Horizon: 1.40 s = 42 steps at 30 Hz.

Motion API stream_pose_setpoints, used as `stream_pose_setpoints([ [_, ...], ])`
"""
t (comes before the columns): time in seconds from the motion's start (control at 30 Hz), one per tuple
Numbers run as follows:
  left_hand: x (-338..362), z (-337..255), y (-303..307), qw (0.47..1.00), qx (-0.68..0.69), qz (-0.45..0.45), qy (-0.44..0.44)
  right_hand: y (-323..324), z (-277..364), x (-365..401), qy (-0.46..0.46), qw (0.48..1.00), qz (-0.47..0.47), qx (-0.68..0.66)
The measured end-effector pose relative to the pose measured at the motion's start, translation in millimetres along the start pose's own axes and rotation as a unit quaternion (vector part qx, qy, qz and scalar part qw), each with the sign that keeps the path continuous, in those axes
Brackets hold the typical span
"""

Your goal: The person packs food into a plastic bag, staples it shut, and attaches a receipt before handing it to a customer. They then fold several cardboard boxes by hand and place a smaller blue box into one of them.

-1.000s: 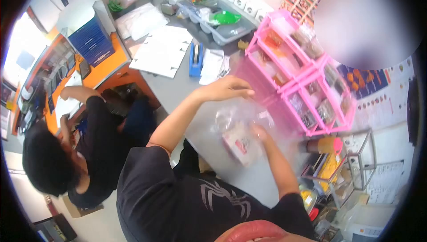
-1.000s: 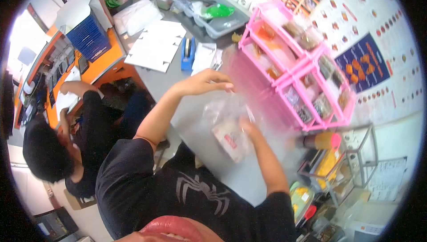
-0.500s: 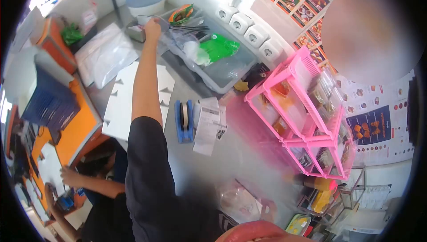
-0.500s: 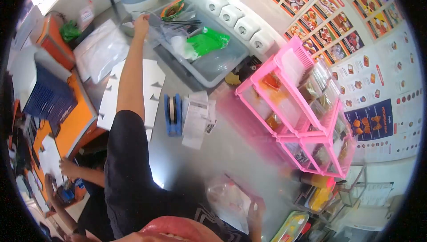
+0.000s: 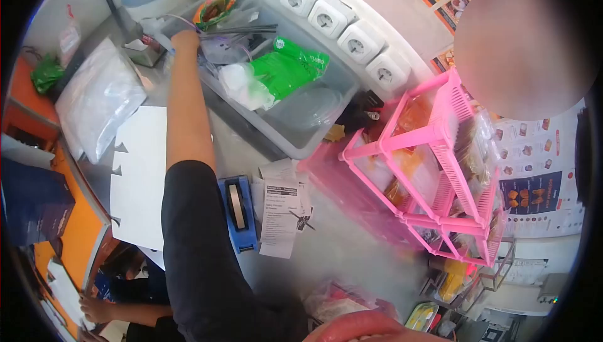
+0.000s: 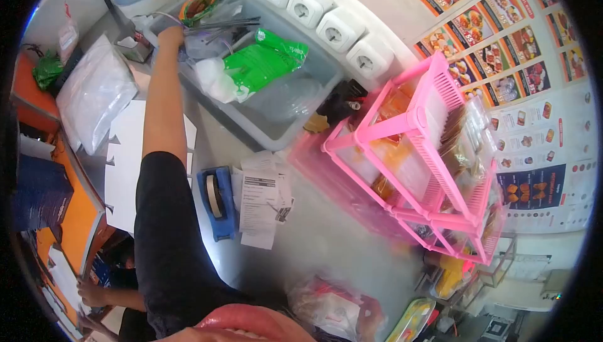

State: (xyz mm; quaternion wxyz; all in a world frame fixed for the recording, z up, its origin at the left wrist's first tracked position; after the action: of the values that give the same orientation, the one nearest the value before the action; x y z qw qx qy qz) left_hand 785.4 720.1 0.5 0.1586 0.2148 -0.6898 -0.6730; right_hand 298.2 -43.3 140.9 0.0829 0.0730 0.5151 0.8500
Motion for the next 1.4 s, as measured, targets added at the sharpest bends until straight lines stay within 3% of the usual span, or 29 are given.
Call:
stream_pose_setpoints([
  [0.17,-3.7,2.6,-6.1,0.999,-0.023,0.025,0.036,-0.7,2.0,-1.9,0.002,1.0,-0.011,-0.014],
  [0.23,-3.4,2.2,-2.7,0.999,-0.025,-0.015,0.035,-1.2,-1.8,-3.2,0.043,0.999,0.022,-0.022],
  [0.27,-3.1,2.8,0.7,0.998,-0.026,-0.036,0.035,-1.0,-11.2,0.6,0.012,0.999,0.026,-0.017],
  [0.33,8.1,-7.3,22.2,0.996,-0.064,-0.05,0.021,0.7,-7.1,-0.4,-0.047,0.998,0.033,-0.009],
  [0.43,17.7,-14.4,53.6,0.989,-0.109,-0.098,-0.011,1.6,-11.8,1.2,-0.063,0.997,0.04,-0.035],
  [0.67,41.3,-1.2,138.6,0.977,-0.139,-0.163,-0.013,-7.7,-32.7,12.6,-0.038,0.995,0.079,-0.044],
  [0.77,55.6,33.9,165.1,0.98,-0.031,-0.176,0.082,-6.4,-28.3,15.0,-0.027,0.995,0.085,-0.033],
  [0.83,64.1,57.3,166.7,0.967,0.195,-0.161,0.032,-3.5,-32.1,17.0,-0.014,0.995,0.092,-0.019],
  [0.9,103.8,54.7,184.6,0.893,0.422,-0.156,-0.02,-4.2,-35.2,18.5,-0.03,0.993,0.115,-0.022],
  [0.97,179.9,37.4,206.9,0.749,0.641,-0.16,-0.055,4.4,-29.7,30.1,-0.033,0.991,0.131,-0.016],
  [1.03,246.1,19.8,215.9,0.695,0.701,-0.151,-0.056,18.4,-15.9,38.6,-0.008,0.991,0.133,-0.008],
  [1.13,336.7,-25.8,221.8,0.583,0.806,-0.078,-0.067,23.1,-20.0,52.7,-0.003,0.964,0.24,0.119],
  [1.2,399.7,-59.8,221.4,0.497,0.865,-0.002,-0.074,27.8,-5.7,76.0,0.234,0.934,0.2,0.183],
  [1.27,456.0,-91.8,222.6,0.407,0.908,0.059,-0.08,41.2,-8.0,77.3,0.167,0.958,0.217,0.082],
  [1.3,488.3,-107.6,226.9,0.38,0.919,0.074,-0.068,47.4,-7.4,81.1,0.186,0.953,0.219,0.091],
  [1.37,546.4,-149.1,221.8,0.206,0.932,0.221,-0.201,60.3,-11.4,90.7,0.231,0.936,0.235,0.124],
  [1.4,581.6,-163.1,218.5,0.26,0.916,0.242,-0.187,65.8,-13.5,97.4,0.258,0.923,0.248,0.144],
])
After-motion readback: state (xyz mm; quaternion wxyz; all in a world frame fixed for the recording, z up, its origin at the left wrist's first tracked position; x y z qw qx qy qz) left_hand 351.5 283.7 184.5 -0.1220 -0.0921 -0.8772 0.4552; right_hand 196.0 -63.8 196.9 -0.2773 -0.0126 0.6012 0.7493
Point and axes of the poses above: each hand's wrist, its own x-axis away from the middle knuckle, its own y-axis out of the back of the hand, z = x × y, the point moved 10 cm from there along -x, towards the middle knuckle, and after that the axes turned 2 degrees about -y, right-handed, at the moved point
